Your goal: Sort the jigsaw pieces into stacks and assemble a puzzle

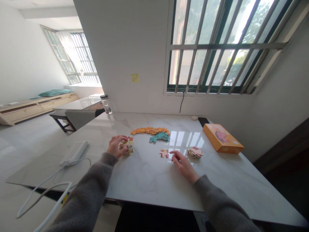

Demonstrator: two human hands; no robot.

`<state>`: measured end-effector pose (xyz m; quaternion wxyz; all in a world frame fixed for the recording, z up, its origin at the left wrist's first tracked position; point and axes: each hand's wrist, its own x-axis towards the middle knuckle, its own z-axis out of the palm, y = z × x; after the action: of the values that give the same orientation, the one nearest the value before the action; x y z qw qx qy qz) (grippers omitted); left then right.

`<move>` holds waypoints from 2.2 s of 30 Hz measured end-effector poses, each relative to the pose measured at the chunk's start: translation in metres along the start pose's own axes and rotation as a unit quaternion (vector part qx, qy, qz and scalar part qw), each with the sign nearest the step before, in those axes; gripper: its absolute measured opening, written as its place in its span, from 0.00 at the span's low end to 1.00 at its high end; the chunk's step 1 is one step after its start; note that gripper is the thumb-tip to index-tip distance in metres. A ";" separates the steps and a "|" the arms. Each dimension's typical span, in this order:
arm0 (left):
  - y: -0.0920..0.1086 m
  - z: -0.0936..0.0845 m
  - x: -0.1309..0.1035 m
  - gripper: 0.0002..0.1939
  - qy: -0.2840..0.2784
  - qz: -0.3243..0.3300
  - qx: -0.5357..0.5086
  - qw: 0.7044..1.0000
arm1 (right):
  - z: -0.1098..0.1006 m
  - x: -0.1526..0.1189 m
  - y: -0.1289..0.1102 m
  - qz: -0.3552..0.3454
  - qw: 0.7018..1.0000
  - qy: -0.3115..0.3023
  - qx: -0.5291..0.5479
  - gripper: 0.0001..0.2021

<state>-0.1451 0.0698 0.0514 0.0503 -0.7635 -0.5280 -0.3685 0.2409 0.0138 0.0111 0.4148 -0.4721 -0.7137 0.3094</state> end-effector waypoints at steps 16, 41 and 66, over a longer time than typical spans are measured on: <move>0.060 0.020 0.004 0.11 -0.038 0.085 -0.032 0.995 | 0.000 0.000 0.002 -0.006 1.000 -0.014 -0.005 0.14; 0.156 0.120 -0.014 0.08 -0.165 0.263 -0.026 0.950 | 0.000 0.003 0.009 -0.055 0.989 0.045 -0.129 0.14; 0.156 0.114 -0.014 0.25 -0.037 0.309 -0.137 0.940 | -0.004 0.005 -0.002 0.019 0.996 -0.064 0.065 0.17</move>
<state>0.0418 0.0439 0.0086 0.0369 -0.9019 -0.2116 -0.3748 0.2432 0.0177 0.0158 0.3921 -0.4368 -0.7081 0.3925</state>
